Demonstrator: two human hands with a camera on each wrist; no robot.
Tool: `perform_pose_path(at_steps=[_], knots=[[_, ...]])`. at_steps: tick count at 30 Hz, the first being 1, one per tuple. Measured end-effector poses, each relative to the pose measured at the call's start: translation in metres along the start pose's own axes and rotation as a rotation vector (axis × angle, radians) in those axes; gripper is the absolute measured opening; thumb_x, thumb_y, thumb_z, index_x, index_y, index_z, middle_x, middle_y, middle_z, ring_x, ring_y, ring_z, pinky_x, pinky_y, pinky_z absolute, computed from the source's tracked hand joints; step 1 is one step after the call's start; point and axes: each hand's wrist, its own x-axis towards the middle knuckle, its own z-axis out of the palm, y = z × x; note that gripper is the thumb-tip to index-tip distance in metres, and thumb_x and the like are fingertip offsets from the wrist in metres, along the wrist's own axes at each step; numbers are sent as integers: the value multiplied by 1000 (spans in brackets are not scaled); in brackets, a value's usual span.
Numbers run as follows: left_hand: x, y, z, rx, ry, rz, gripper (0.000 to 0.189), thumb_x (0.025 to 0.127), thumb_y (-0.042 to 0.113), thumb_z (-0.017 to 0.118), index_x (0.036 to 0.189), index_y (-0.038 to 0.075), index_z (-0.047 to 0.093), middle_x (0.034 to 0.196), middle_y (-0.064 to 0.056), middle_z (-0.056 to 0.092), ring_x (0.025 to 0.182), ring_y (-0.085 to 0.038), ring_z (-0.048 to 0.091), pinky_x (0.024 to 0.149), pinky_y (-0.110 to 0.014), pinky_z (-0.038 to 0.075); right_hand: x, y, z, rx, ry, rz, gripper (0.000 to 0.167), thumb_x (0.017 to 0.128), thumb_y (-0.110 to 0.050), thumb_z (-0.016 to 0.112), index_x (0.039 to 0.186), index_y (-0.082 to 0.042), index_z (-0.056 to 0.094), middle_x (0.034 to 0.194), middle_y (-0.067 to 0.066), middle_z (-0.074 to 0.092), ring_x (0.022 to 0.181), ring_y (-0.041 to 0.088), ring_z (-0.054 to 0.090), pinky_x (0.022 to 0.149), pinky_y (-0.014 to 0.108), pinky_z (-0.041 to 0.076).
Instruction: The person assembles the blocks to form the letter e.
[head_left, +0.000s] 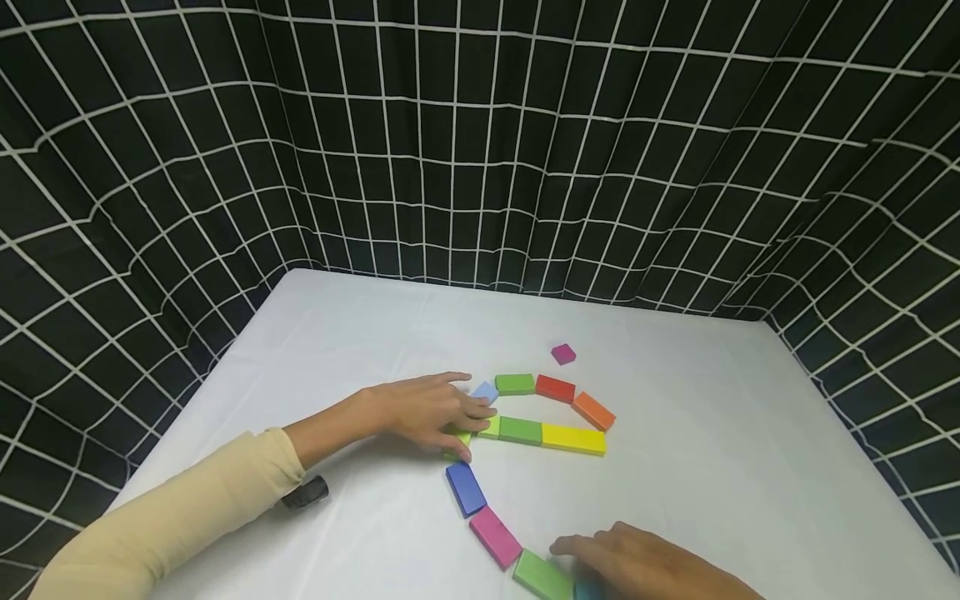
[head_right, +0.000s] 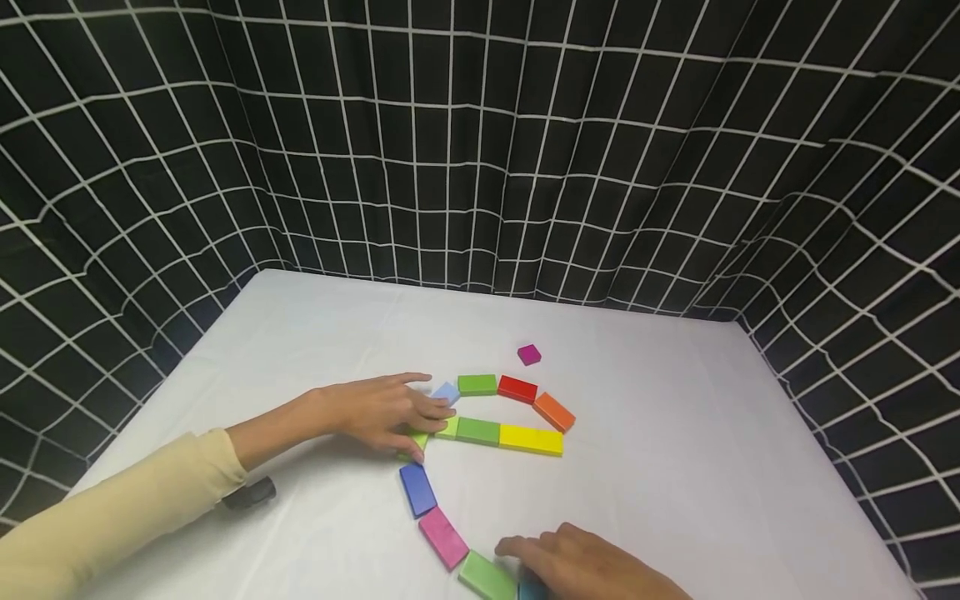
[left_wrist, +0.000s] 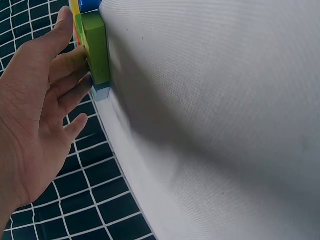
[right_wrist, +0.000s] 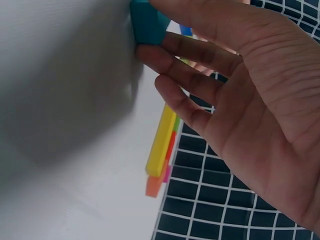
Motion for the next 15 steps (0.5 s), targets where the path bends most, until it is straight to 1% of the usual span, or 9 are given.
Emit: perform_pose_path(at_steps=[5, 11, 15], knots=[[0, -1, 0, 3, 8, -8, 65, 100, 63, 58, 150, 22, 57, 159, 3, 52, 152, -12, 45, 133, -50, 25, 0, -3, -3, -5, -2, -4, 71, 73, -48, 92, 136, -45, 59, 95, -25, 61, 84, -5, 54, 74, 29, 66], [0, -1, -1, 7, 25, -2, 64, 99, 62, 58, 149, 22, 58, 158, 3, 54, 151, -12, 47, 133, -51, 25, 2, -3, -5, 1, -11, -20, 72, 75, -46, 92, 139, -44, 58, 98, -26, 62, 85, -6, 54, 77, 29, 66], [0, 0, -2, 4, 12, 5, 64, 100, 62, 57, 149, 21, 58, 159, 3, 53, 152, -12, 46, 133, -51, 25, 3, -2, -3, -10, -18, -34, 69, 79, -46, 90, 140, -43, 58, 98, -27, 62, 85, -6, 53, 77, 25, 64]])
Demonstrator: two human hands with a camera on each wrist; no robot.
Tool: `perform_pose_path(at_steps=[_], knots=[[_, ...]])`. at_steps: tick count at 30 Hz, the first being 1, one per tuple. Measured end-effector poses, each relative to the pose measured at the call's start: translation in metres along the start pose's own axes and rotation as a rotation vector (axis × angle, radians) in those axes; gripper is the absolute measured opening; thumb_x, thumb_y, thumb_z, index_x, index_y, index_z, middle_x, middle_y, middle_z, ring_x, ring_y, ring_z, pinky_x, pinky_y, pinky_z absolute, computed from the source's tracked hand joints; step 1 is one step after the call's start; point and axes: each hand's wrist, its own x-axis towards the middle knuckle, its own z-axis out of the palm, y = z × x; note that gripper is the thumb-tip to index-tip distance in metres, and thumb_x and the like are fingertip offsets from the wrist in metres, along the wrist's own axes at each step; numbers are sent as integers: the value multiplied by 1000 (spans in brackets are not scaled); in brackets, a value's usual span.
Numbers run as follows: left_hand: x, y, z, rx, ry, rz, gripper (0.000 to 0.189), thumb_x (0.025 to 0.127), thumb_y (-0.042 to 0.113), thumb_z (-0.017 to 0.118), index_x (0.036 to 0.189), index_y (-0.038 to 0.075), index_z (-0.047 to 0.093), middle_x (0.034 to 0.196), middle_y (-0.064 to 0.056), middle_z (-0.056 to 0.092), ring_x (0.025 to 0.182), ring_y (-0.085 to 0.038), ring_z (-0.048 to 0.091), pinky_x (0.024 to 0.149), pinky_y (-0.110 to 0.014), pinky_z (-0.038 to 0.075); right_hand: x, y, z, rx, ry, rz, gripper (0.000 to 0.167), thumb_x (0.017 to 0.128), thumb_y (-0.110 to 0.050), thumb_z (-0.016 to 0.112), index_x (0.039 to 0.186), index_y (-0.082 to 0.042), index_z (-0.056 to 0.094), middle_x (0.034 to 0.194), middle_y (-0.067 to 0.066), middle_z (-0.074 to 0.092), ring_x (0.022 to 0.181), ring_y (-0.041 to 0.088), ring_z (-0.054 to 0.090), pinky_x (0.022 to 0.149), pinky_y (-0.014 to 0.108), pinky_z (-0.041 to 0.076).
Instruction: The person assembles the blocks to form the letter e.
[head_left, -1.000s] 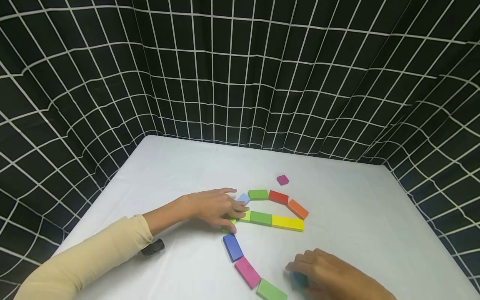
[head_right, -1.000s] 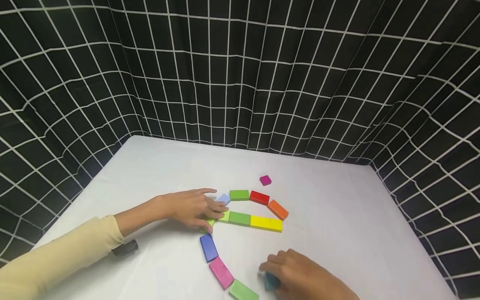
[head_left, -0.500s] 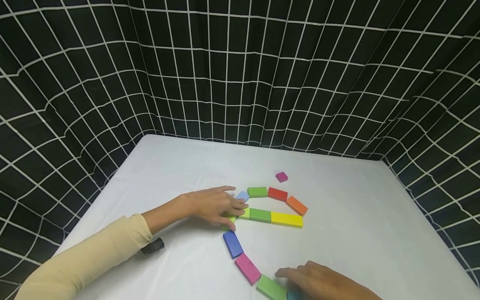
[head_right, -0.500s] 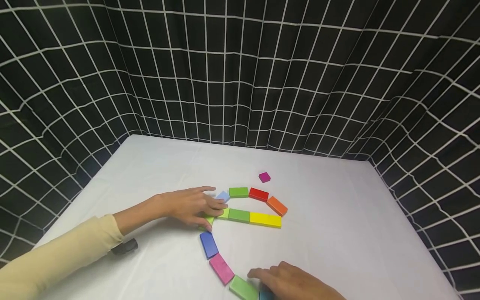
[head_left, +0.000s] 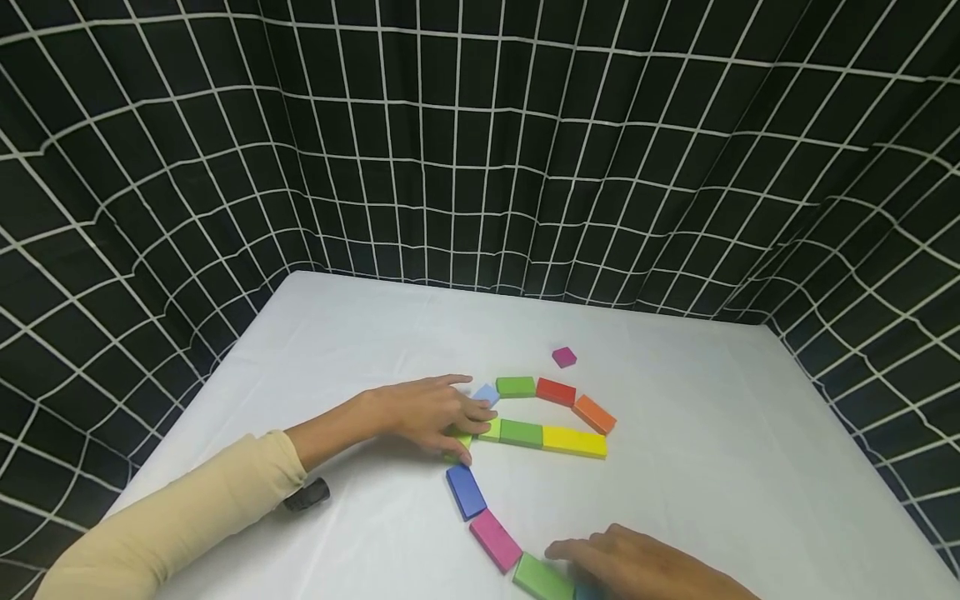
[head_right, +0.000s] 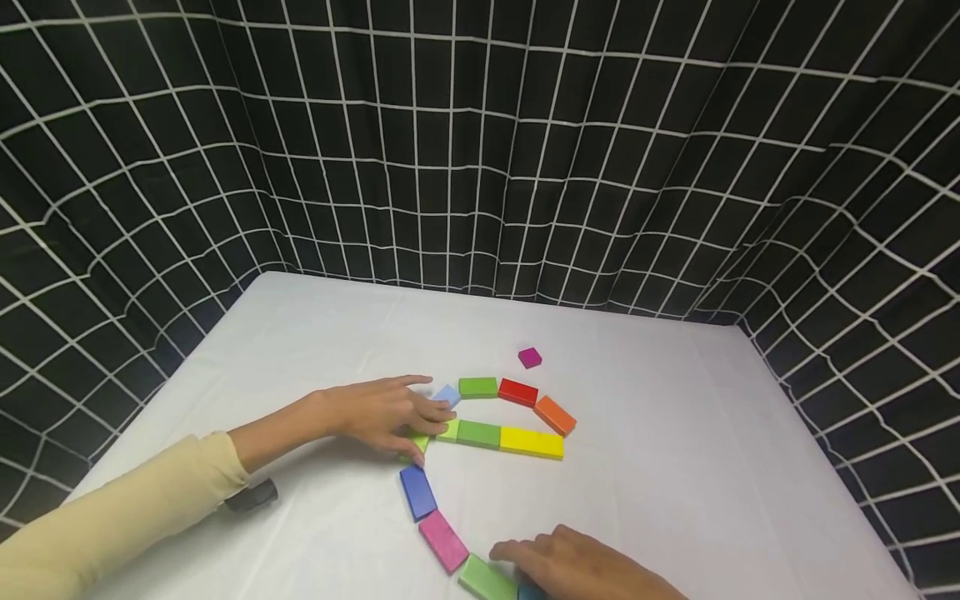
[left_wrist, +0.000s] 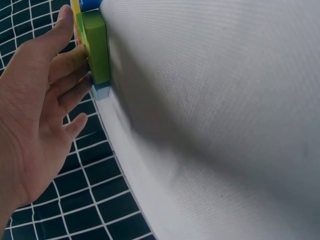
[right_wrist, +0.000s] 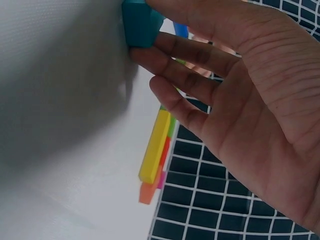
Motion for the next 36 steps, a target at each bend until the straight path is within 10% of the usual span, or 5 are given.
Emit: perform_pose_path(at_steps=[15, 22, 29, 36], knots=[[2, 1, 3, 8, 1, -15, 64, 99, 64, 57, 149, 24, 57, 160, 3, 52, 152, -11, 45, 133, -49, 24, 1, -4, -11, -110, 9, -82, 62, 81, -54, 85, 137, -45, 59, 101, -28, 64, 88, -7, 53, 77, 20, 62], [0, 1, 5, 9, 1, -25, 64, 99, 63, 58, 149, 23, 58, 159, 3, 52, 152, -11, 46, 133, -49, 24, 7, 4, -64, -285, 200, -147, 50, 83, -32, 89, 130, -33, 70, 117, -17, 74, 98, 1, 64, 86, 27, 63], [-1, 3, 8, 5, 16, 0, 63, 99, 62, 58, 148, 22, 59, 159, 3, 53, 151, -12, 47, 133, -47, 26, 50, 32, -140, -365, 398, -132, 38, 88, -14, 83, 125, -13, 73, 113, 4, 77, 99, 21, 73, 85, 37, 65], [-3, 2, 7, 6, 7, 8, 62, 100, 60, 59, 150, 22, 57, 161, 3, 50, 152, -19, 47, 131, -39, 31, 116, 67, -171, -325, 446, 39, 41, 94, -12, 77, 134, -8, 68, 117, 17, 73, 103, 30, 70, 88, 44, 65]])
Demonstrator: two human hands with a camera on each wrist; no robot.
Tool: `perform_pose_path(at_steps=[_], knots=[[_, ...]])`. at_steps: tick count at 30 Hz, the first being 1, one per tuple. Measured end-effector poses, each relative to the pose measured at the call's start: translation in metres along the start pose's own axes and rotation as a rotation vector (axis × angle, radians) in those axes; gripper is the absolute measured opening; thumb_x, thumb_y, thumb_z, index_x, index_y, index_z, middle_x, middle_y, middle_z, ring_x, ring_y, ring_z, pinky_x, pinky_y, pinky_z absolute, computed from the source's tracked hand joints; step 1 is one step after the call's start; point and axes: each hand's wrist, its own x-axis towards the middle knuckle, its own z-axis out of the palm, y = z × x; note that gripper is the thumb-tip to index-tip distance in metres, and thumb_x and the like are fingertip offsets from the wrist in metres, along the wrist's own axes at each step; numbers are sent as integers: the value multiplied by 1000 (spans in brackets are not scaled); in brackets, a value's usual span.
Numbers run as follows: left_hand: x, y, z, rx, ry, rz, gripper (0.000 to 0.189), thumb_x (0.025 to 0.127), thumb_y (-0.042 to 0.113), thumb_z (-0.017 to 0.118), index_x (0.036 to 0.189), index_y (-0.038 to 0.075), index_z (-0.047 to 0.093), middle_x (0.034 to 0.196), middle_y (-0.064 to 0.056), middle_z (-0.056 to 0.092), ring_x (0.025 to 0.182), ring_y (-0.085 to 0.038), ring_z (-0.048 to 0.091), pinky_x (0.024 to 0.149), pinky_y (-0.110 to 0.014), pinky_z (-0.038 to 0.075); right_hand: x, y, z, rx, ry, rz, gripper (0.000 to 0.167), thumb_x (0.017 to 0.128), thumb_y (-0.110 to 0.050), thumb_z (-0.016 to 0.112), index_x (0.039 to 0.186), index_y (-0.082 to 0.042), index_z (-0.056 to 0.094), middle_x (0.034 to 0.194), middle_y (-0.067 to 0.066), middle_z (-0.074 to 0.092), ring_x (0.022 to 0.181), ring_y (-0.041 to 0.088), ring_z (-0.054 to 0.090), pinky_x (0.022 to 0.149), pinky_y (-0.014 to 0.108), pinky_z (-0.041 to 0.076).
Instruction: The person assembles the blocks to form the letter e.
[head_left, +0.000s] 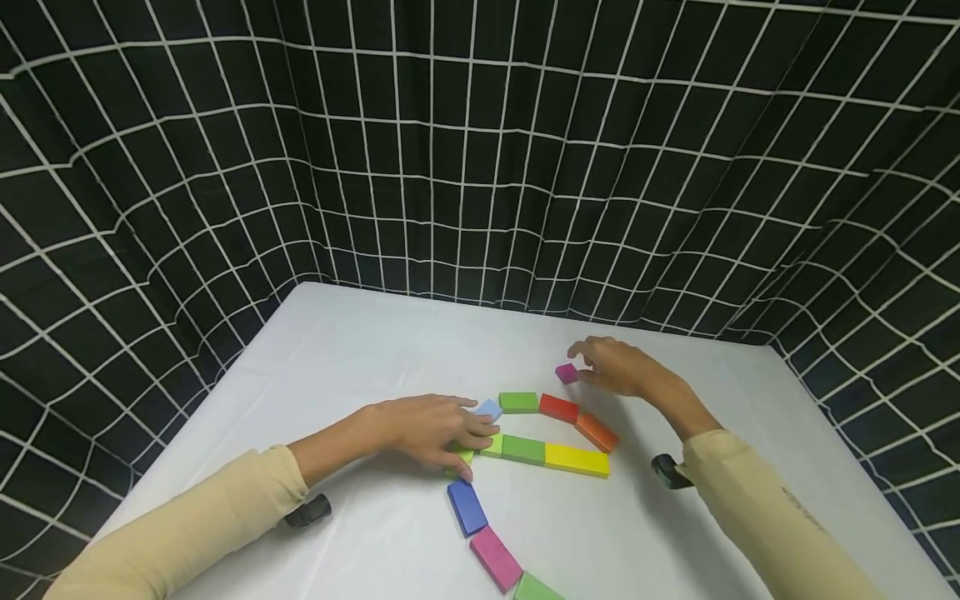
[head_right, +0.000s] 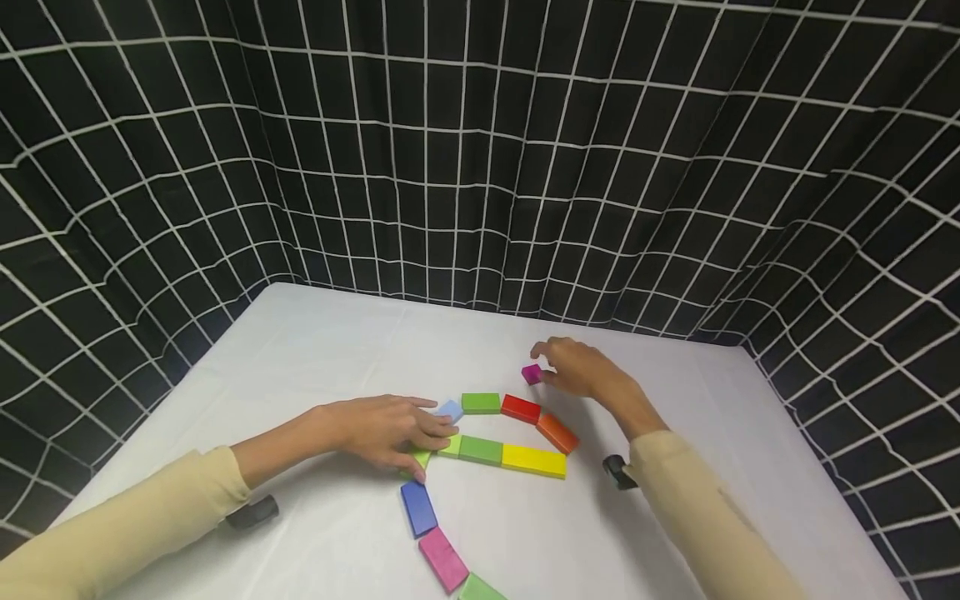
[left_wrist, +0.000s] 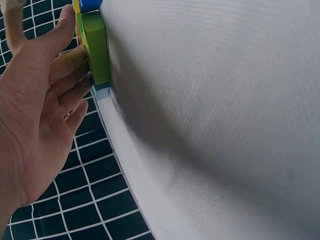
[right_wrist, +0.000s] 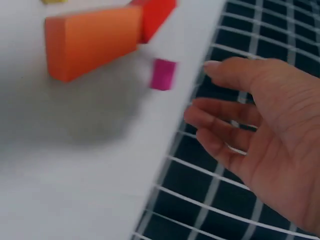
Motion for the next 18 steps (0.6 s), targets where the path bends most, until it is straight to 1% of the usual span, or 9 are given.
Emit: perform_pose_path(at_steps=[3, 6, 8, 12, 14, 18], knots=[[-2, 0, 0, -26, -7, -14, 63, 100, 58, 60, 151, 21, 56, 163, 3, 49, 153, -23, 45, 129, -40, 36, 20, 7, 12, 16, -37, 40, 45, 97, -19, 75, 140, -11, 64, 121, 16, 72, 108, 30, 68, 93, 47, 64], [0, 2, 0, -48, -17, -20, 63, 100, 58, 60, 152, 22, 54, 164, 3, 47, 154, -26, 44, 127, -42, 38, 27, 12, 23, 31, -71, 66, 40, 98, -20, 74, 138, -14, 67, 120, 11, 73, 108, 27, 66, 98, 48, 62], [0, 2, 0, -48, -17, -20, 64, 100, 58, 60, 152, 22, 54, 164, 3, 47, 154, -27, 44, 127, -43, 39, 29, 12, 28, 39, -72, 75, 35, 97, -17, 75, 131, -14, 71, 117, 9, 74, 106, 24, 66, 100, 46, 61], [0, 2, 0, -29, -10, -24, 64, 99, 59, 60, 151, 22, 56, 163, 3, 49, 153, -27, 45, 126, -42, 39, 29, 9, 28, 38, -42, 39, 30, 93, -9, 78, 123, -10, 73, 107, 9, 75, 98, 23, 66, 97, 43, 63], [-1, 1, -1, -26, -8, -28, 64, 99, 60, 61, 150, 22, 56, 162, 4, 49, 153, -26, 45, 126, -42, 39, 28, 8, 27, 36, -26, 20, 31, 92, -8, 78, 122, -8, 73, 105, 10, 74, 97, 24, 66, 95, 43, 63], [-1, 2, -2, -31, -7, -17, 64, 99, 58, 61, 150, 21, 56, 162, 3, 49, 153, -24, 45, 127, -42, 38, 20, 6, 24, 35, 16, 23, 34, 90, -7, 80, 124, -6, 72, 106, 12, 73, 98, 25, 67, 92, 43, 64]])
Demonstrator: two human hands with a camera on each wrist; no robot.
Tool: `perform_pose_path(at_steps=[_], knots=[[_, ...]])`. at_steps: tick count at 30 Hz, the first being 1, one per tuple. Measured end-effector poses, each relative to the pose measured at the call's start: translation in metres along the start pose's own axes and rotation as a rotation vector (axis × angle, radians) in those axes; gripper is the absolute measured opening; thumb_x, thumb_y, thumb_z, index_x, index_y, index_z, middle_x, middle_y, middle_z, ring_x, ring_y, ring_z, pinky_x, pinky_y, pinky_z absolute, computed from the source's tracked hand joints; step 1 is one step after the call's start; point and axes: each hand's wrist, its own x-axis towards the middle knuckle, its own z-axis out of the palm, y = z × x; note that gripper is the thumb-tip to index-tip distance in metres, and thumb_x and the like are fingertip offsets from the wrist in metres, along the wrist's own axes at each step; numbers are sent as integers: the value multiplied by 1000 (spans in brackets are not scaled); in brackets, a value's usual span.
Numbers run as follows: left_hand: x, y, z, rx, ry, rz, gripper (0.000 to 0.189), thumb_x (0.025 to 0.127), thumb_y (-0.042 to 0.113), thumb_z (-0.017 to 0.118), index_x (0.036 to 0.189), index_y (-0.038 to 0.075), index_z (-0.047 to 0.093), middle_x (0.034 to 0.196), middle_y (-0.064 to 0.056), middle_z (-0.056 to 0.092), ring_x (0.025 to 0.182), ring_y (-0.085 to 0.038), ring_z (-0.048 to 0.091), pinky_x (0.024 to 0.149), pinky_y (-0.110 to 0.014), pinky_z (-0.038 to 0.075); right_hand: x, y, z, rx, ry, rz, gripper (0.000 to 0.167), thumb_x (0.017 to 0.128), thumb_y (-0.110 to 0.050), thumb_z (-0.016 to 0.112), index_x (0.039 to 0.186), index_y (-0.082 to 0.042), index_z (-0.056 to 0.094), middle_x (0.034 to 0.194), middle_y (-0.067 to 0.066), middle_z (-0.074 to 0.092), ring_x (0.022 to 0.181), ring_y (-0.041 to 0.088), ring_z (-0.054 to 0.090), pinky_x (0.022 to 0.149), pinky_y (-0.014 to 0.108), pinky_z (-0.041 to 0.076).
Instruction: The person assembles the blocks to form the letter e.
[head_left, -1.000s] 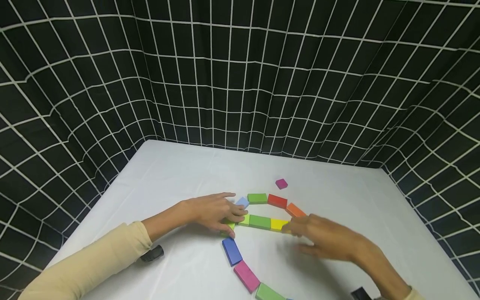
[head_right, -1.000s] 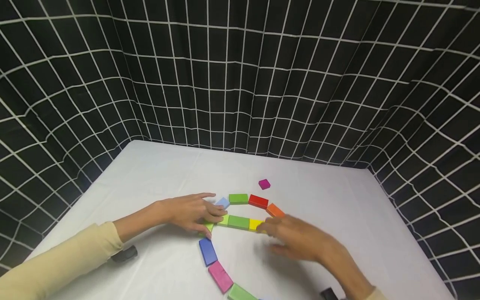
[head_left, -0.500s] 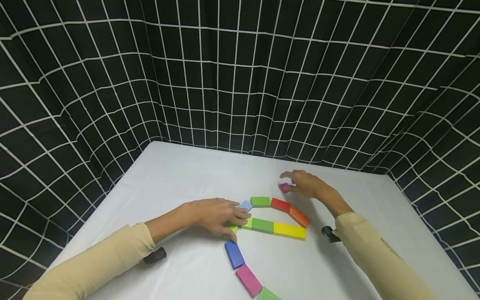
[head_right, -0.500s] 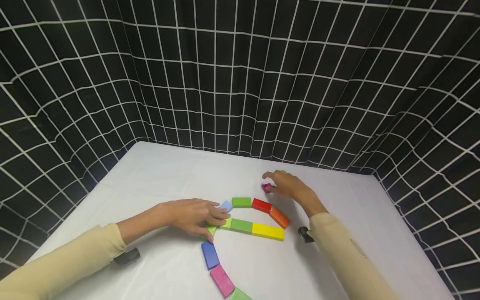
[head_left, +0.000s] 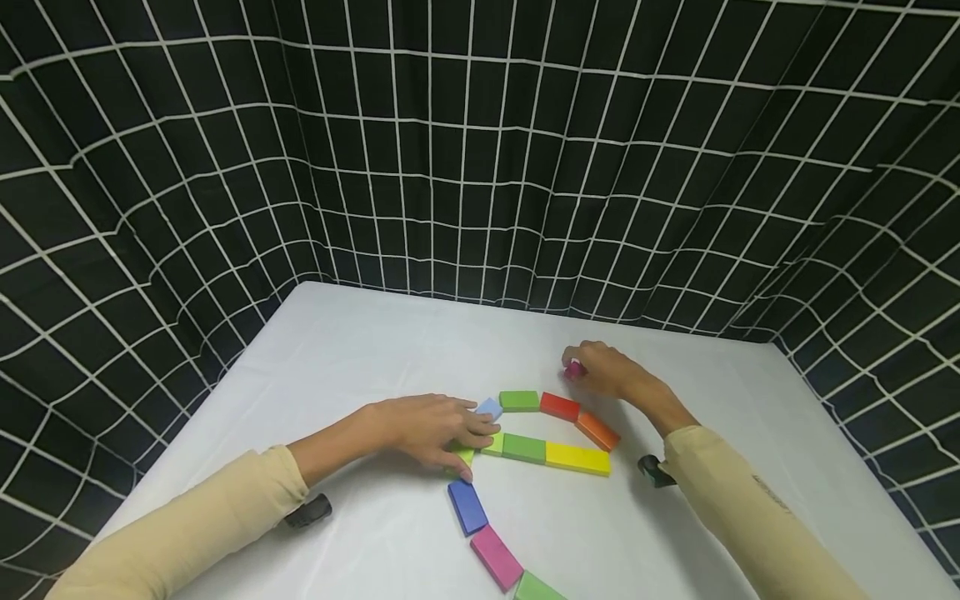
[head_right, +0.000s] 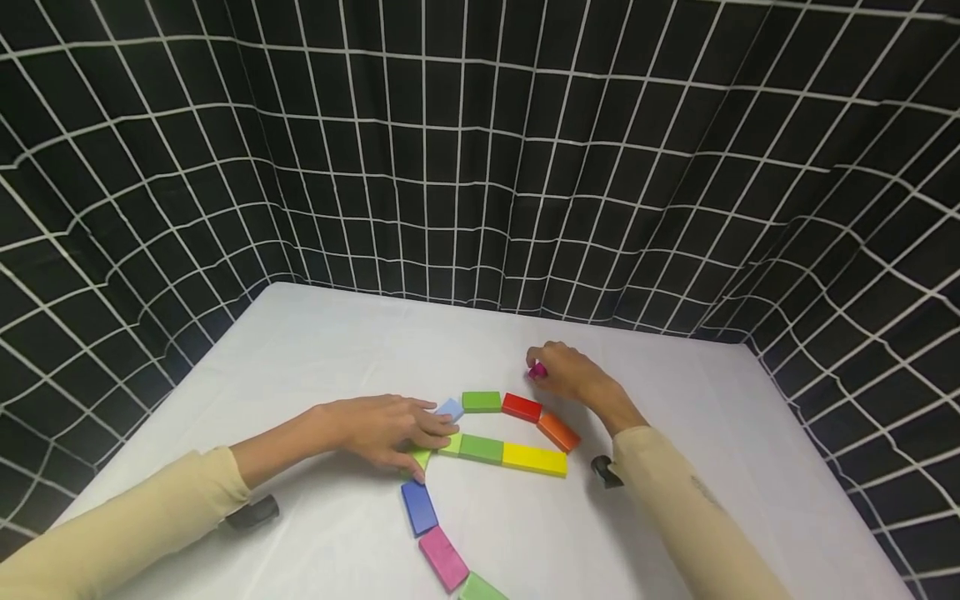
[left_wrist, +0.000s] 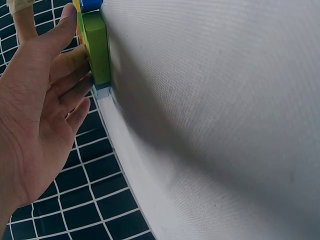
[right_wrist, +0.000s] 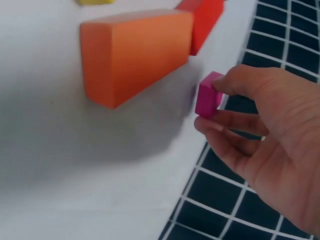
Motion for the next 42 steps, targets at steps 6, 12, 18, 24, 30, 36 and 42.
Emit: perform_pose_path(at_steps=[6, 12, 18, 24, 30, 36, 42], knots=[[1, 2, 2, -1, -4, 10, 63, 100, 58, 61, 151, 20, 56, 162, 3, 49, 153, -19, 44, 130, -39, 33, -33, -14, -7, -24, 120, -50, 43, 84, -4, 84, 125, -2, 70, 105, 10, 73, 96, 26, 70, 87, 42, 66], [1, 3, 4, -3, 1, 22, 63, 101, 57, 60, 151, 18, 55, 162, 1, 49, 153, -18, 44, 132, -37, 29, -93, -39, -9, -42, 171, -127, 47, 79, -2, 88, 123, -2, 71, 98, 3, 70, 93, 19, 65, 83, 33, 66], [2, 3, 4, 2, -3, 22, 63, 101, 58, 60, 150, 19, 56, 162, 2, 49, 153, -18, 45, 132, -37, 29, -154, -51, -3, -33, 57, -235, 35, 74, 2, 90, 102, -14, 75, 95, -9, 63, 88, 6, 57, 77, 24, 63], [1, 2, 4, -12, 1, 10, 64, 100, 58, 60, 150, 19, 55, 162, 2, 49, 153, -18, 44, 132, -38, 29, -193, -63, 14, 27, -250, -143, 34, 76, -28, 94, 105, -29, 77, 87, -20, 61, 78, -2, 53, 75, 21, 63], [0, 0, 1, -7, 4, 16, 64, 101, 58, 60, 150, 18, 55, 161, 1, 50, 153, -18, 45, 132, -39, 29, -213, -77, 37, 215, -383, -120, 33, 79, -67, 80, 90, -36, 72, 74, -22, 55, 63, -4, 51, 58, 15, 52], [1, -2, -2, -13, 4, 15, 64, 100, 57, 61, 151, 18, 55, 162, 1, 49, 153, -18, 45, 132, -39, 28, -212, -79, 43, 286, -416, -99, 37, 79, -70, 79, 92, -35, 72, 75, -21, 57, 64, -4, 55, 60, 17, 55], [2, -2, -1, -25, 2, 7, 64, 100, 57, 62, 151, 19, 55, 162, 1, 49, 153, -18, 45, 132, -39, 28, -217, -75, 45, 362, -450, 3, 36, 78, -60, 86, 99, -36, 71, 82, -20, 64, 69, 0, 57, 65, 24, 60]])
